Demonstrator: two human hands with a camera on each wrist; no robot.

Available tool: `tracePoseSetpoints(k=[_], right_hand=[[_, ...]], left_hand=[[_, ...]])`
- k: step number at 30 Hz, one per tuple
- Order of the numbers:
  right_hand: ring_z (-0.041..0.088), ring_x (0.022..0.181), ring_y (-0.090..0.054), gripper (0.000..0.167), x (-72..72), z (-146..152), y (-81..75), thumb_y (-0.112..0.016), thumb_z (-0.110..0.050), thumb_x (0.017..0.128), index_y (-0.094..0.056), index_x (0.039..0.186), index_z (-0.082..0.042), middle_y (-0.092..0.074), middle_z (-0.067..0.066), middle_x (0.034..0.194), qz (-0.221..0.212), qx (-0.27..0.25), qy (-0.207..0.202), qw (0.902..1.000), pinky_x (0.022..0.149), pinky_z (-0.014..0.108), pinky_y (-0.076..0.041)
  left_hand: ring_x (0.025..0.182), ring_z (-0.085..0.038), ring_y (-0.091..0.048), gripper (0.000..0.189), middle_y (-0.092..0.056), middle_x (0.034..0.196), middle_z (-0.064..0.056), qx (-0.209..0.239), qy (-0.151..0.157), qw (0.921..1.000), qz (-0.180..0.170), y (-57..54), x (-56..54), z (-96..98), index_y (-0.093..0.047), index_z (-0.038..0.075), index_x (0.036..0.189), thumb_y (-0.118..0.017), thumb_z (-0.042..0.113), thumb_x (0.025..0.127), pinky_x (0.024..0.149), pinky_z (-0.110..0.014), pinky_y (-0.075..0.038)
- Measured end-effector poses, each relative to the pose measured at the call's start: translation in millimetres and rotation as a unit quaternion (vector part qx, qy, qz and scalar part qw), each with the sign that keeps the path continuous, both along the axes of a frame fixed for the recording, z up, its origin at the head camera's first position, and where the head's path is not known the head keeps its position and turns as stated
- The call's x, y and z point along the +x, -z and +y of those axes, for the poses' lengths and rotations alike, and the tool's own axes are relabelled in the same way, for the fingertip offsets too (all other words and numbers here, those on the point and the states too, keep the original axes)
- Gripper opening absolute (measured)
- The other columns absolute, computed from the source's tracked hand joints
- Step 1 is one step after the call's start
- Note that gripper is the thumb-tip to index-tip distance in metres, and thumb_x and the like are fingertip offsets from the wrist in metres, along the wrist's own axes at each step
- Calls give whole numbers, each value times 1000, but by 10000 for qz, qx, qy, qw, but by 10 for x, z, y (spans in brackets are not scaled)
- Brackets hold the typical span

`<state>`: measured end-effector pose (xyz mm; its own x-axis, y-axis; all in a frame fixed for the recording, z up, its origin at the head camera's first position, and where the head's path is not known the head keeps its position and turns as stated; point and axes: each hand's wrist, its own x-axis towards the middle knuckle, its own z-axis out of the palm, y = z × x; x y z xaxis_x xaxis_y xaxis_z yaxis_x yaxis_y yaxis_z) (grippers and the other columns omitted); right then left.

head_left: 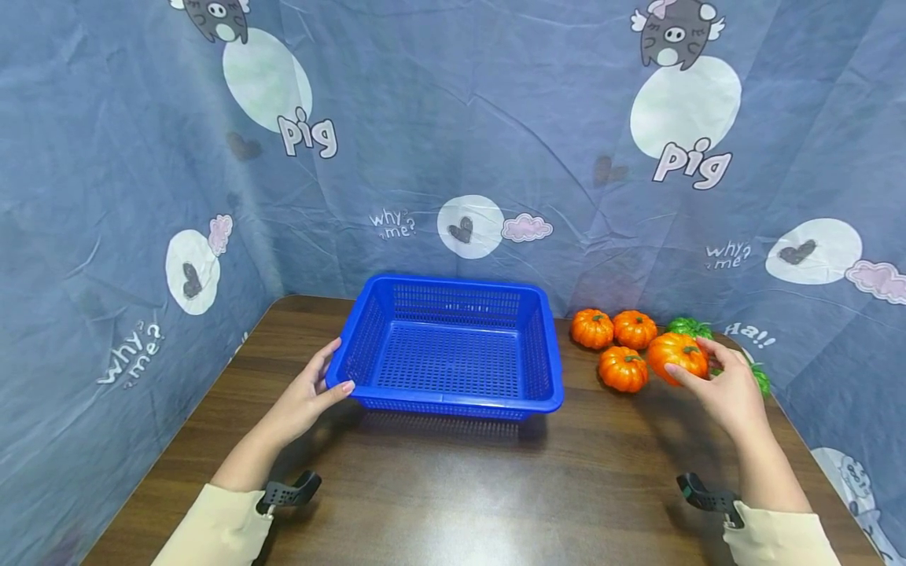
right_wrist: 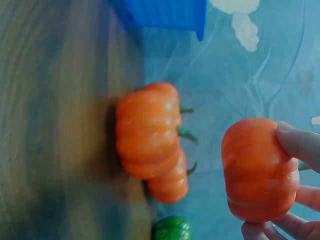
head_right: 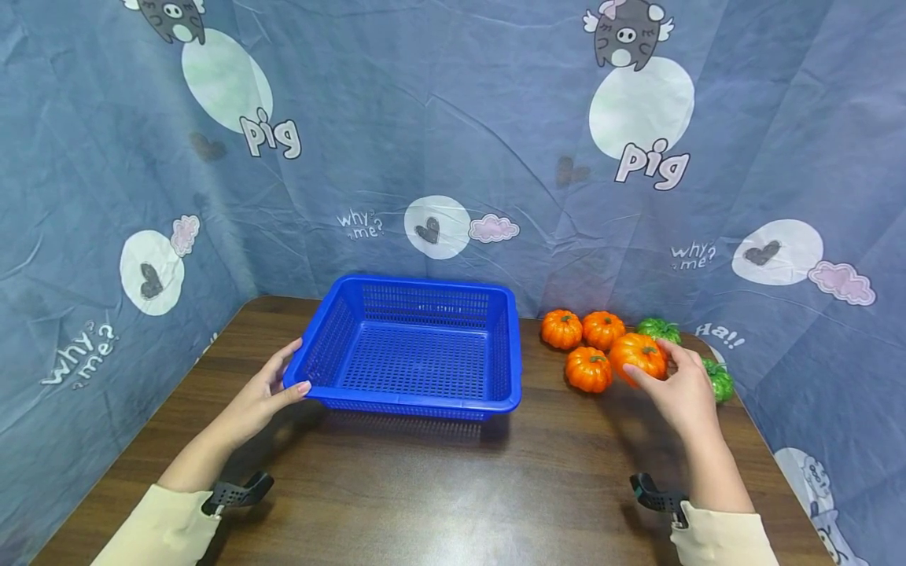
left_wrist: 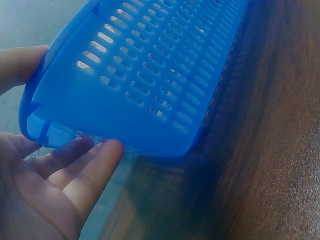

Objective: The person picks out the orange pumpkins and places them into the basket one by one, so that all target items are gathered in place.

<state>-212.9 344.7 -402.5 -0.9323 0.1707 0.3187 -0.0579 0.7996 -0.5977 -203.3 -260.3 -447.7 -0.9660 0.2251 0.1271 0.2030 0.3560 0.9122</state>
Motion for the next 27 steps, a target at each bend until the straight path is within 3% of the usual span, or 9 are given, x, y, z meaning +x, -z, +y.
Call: tracePoseSetpoints(k=[6, 9, 19, 27], right_hand=[[48, 106, -59, 73, 26, -148, -143, -80, -31, 86, -50, 140, 7, -48, 32, 124, 52, -189, -195, 9996, 71, 9, -40], [48, 108, -58, 73, 25, -220, -199, -80, -29, 87, -48, 142, 7, -45, 32, 125, 29, -372, -355, 9987, 68, -1, -35], [42, 115, -53, 72, 12, -481, -355, -80, -28, 87, -49, 143, 4, -45, 29, 136, 119, -620, -758, 9951, 73, -3, -36], [30, 109, -52, 69, -4, -770, -454, -82, -27, 85, -53, 141, 1, -52, 23, 128, 307, -639, -1051, 9919, 78, 1, -41]], left_hand=[[130, -48, -48, 78, -38, 148, -34, -6, -19, 10000, -12, -2, 9, 5, -10, 6, 160, -59, 14, 101, 102, -56, -45], [130, -49, -49, 78, -39, 147, -34, -30, -25, 10000, 11, -9, 16, 7, -9, 6, 160, -59, 14, 101, 101, -55, -46], [131, -49, -48, 78, -37, 148, -34, -82, -34, 9999, 66, -12, 5, 6, -9, 4, 160, -59, 13, 101, 101, -53, -46], [131, -48, -47, 78, -37, 149, -34, -59, -55, 9999, 67, 1, 0, 3, -10, 4, 160, -60, 13, 101, 101, -41, -49]])
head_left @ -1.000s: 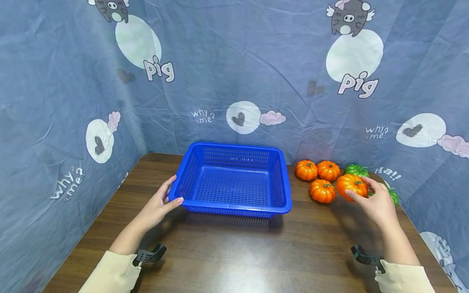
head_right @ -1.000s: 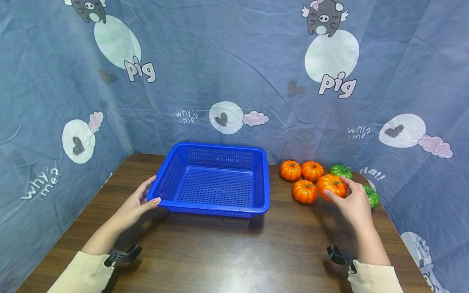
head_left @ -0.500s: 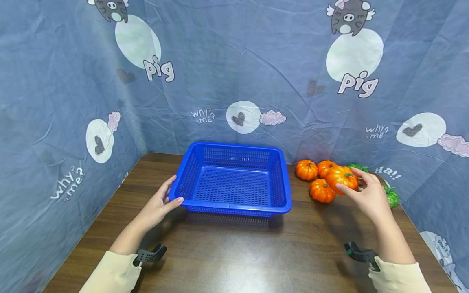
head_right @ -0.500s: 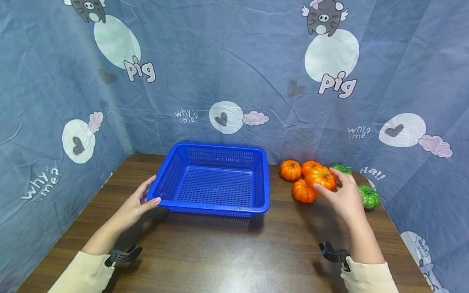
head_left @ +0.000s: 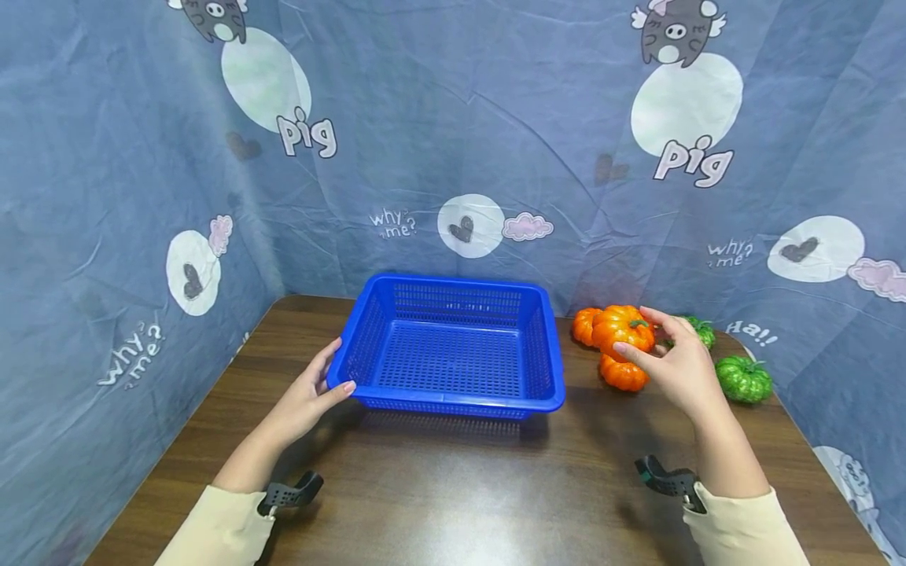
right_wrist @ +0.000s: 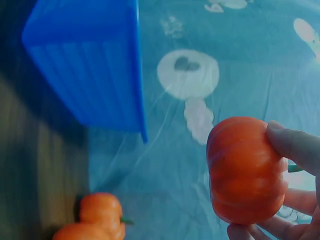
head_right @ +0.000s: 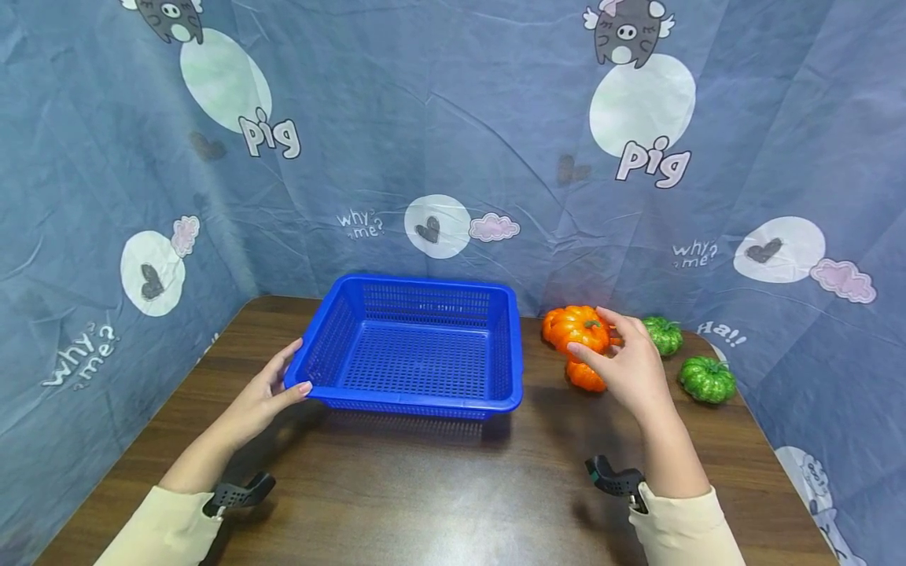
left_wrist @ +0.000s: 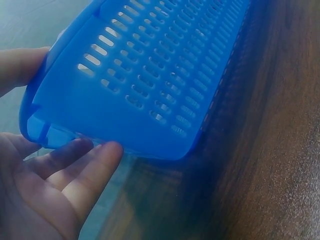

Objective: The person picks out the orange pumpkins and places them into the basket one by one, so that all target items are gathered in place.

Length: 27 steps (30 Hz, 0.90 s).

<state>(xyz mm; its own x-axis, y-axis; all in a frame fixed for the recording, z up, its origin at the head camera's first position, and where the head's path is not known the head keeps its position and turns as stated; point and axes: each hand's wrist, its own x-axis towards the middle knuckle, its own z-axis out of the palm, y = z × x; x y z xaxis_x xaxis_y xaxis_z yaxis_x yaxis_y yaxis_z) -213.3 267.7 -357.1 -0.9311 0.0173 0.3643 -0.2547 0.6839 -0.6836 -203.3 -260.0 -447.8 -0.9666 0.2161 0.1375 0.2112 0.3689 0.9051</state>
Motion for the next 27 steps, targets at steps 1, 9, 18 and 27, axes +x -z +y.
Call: tracePoseSetpoints(k=[1, 9, 18, 27], right_hand=[[29, 109, -53, 69, -4, -39, -10, -82, -27, 85, -54, 141, 0, -52, 22, 128, 0, 3, -33, 10000, 79, 3, -41], [31, 115, -55, 68, -50, -322, -34, -81, -31, 86, -55, 142, -3, -53, 18, 132, -52, -195, -351, 9992, 82, 5, -41], [32, 116, -54, 69, -149, -601, -47, -82, -30, 85, -54, 142, -3, -52, 17, 133, -148, -415, -752, 9962, 93, 39, -55], [30, 114, -57, 69, -196, -918, -102, -85, -28, 81, -57, 140, -6, -54, 15, 132, -126, -611, -1074, 9923, 95, 50, -54]], left_hand=[[131, -48, -48, 78, -37, 149, -34, -13, -12, 10000, 4, 1, 4, -1, -10, 4, 160, -61, 14, 101, 100, -41, -50], [131, -47, -48, 80, -38, 148, -33, -23, -76, 9999, -72, 0, 16, -8, -10, 7, 161, -61, 15, 100, 102, -55, -45], [132, -47, -47, 81, -36, 150, -32, 51, -91, 9999, -116, 5, 15, 9, -10, 7, 160, -63, 16, 100, 102, -54, -45], [132, -48, -46, 81, -34, 151, -32, 76, -110, 9998, -171, -37, 42, 26, -10, 7, 160, -63, 15, 99, 102, -55, -45]])
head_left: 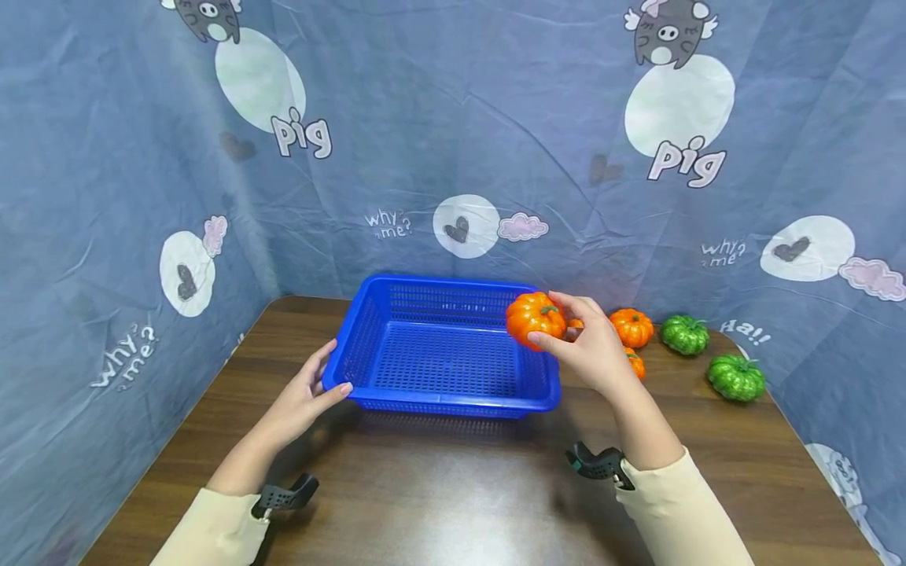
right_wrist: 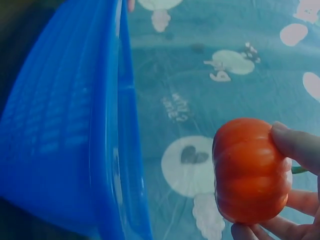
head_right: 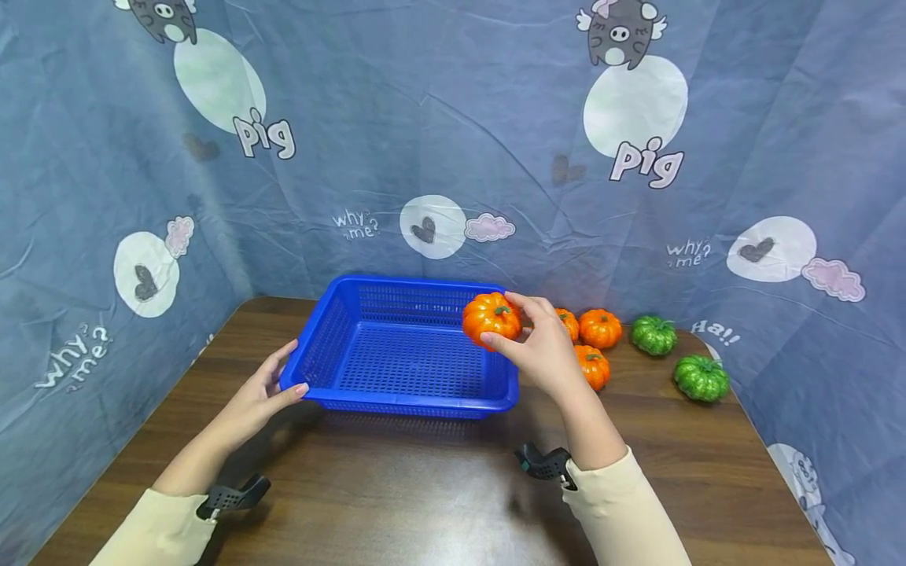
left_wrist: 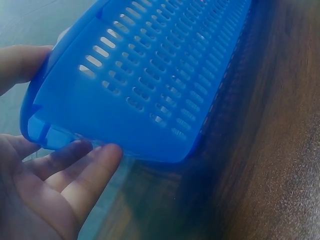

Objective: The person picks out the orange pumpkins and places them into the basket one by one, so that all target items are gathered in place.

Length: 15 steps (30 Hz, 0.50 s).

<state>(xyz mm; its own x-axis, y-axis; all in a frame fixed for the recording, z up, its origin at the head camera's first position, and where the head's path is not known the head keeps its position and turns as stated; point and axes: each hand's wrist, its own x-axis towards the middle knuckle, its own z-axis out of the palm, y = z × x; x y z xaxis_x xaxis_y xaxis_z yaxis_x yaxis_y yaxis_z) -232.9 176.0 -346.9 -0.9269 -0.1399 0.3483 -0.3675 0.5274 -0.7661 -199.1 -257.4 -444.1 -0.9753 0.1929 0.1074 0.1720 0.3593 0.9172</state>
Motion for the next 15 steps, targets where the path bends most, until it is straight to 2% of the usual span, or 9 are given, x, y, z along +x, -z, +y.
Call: tracePoseSetpoints(k=[5, 15], right_hand=[[31, 114, -59, 69, -22, -156, -16, -85, -25, 82, -56, 141, -5, -54, 15, 132, -90, -32, -158, 9998, 96, 48, -53], [26, 115, -57, 67, -72, -455, 1, -85, -30, 81, -58, 139, -9, -56, 11, 130, -26, 29, -264, 9996, 95, 42, -55]], left_hand=[[130, -47, -49, 81, -38, 149, -32, -4, -27, 10000, -29, 17, -4, -7, -11, 8, 161, -63, 15, 99, 101, -52, -47], [130, -49, -49, 79, -38, 148, -34, -26, 18, 10000, 53, 27, -12, -18, -11, 6, 160, -62, 15, 100, 100, -48, -49]])
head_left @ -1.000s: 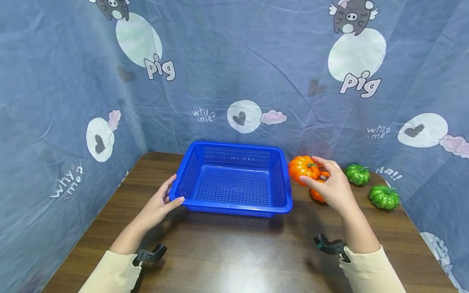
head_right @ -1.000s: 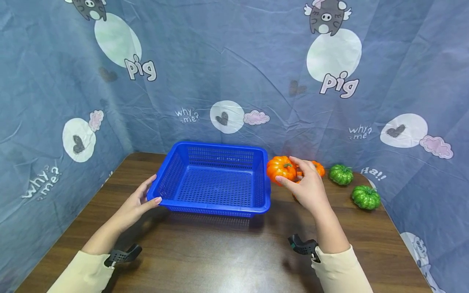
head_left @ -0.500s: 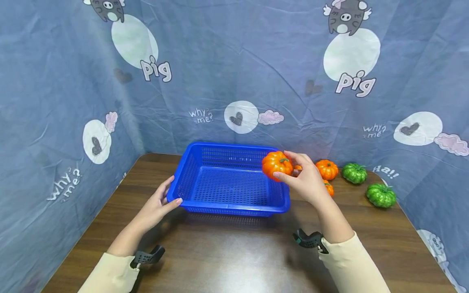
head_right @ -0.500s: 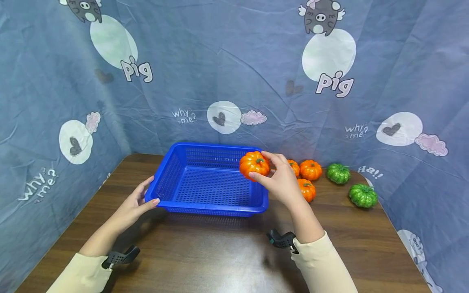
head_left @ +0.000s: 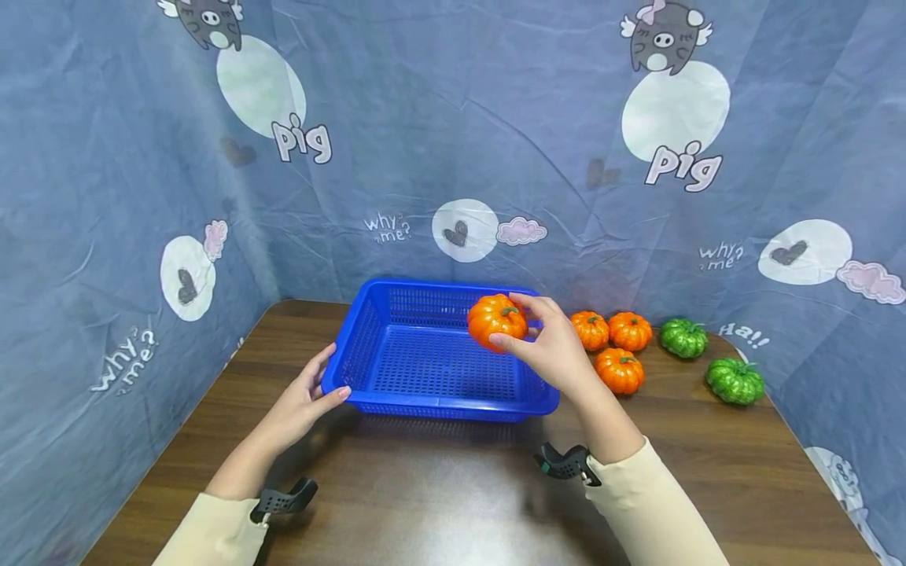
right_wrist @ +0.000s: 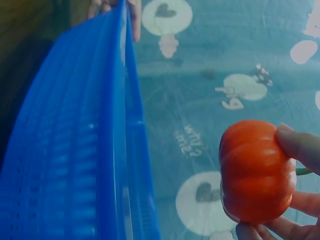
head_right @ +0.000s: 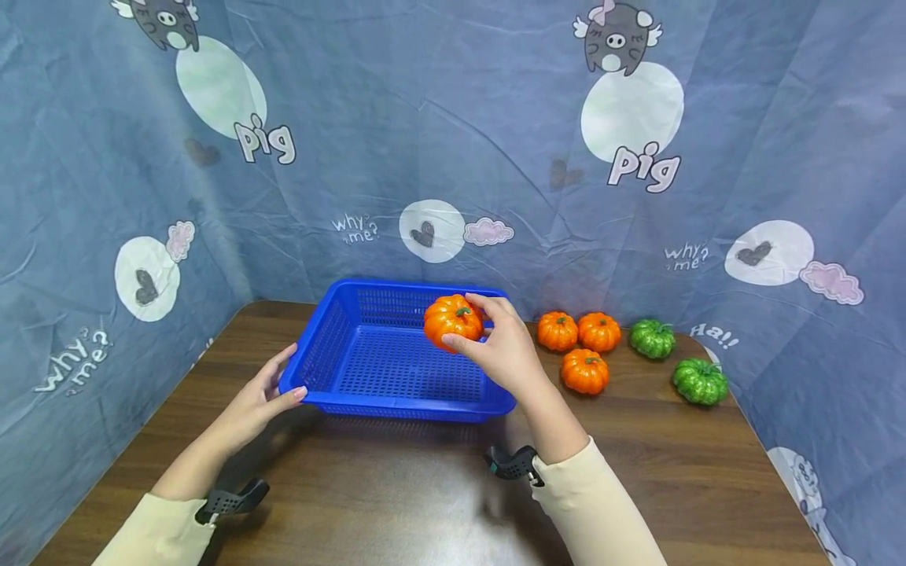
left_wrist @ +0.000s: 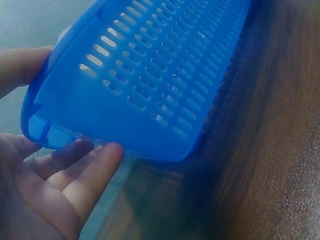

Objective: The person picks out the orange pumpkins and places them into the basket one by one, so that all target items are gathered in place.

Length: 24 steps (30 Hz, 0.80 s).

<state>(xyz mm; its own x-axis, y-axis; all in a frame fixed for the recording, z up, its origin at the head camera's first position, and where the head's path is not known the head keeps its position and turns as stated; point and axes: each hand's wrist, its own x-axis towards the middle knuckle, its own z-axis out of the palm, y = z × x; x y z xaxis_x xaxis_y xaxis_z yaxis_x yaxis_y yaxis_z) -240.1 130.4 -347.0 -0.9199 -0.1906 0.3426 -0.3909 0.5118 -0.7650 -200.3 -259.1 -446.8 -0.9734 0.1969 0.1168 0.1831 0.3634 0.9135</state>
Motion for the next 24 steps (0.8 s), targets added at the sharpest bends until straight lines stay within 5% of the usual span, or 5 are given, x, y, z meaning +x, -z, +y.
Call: tracePoseSetpoints(k=[6, 12, 24], right_hand=[[27, 116, -58, 68, -32, -218, -2, -86, -31, 81, -59, 138, -7, -56, 12, 130, -68, -34, -187, 9998, 94, 40, -56], [27, 112, -59, 67, -77, -420, 36, -85, -32, 81, -59, 138, -7, -56, 12, 129, -127, -4, -322, 9994, 91, 38, -57], [25, 105, -61, 66, -165, -775, 155, -84, -34, 82, -60, 137, -7, -58, 11, 122, -131, 478, -453, 9977, 89, 37, -56]], left_hand=[[129, -49, -49, 78, -38, 147, -35, 39, 21, 10000, 45, 9, 1, -4, -11, 4, 160, -61, 13, 100, 99, -38, -51], [130, -49, -49, 79, -37, 148, -35, -52, -39, 10000, -3, 5, 17, -7, -10, 5, 160, -61, 14, 100, 100, -49, -49], [130, -49, -49, 79, -38, 147, -34, -4, -15, 10000, -49, -9, 2, 11, -10, 7, 160, -61, 15, 100, 101, -52, -47]])
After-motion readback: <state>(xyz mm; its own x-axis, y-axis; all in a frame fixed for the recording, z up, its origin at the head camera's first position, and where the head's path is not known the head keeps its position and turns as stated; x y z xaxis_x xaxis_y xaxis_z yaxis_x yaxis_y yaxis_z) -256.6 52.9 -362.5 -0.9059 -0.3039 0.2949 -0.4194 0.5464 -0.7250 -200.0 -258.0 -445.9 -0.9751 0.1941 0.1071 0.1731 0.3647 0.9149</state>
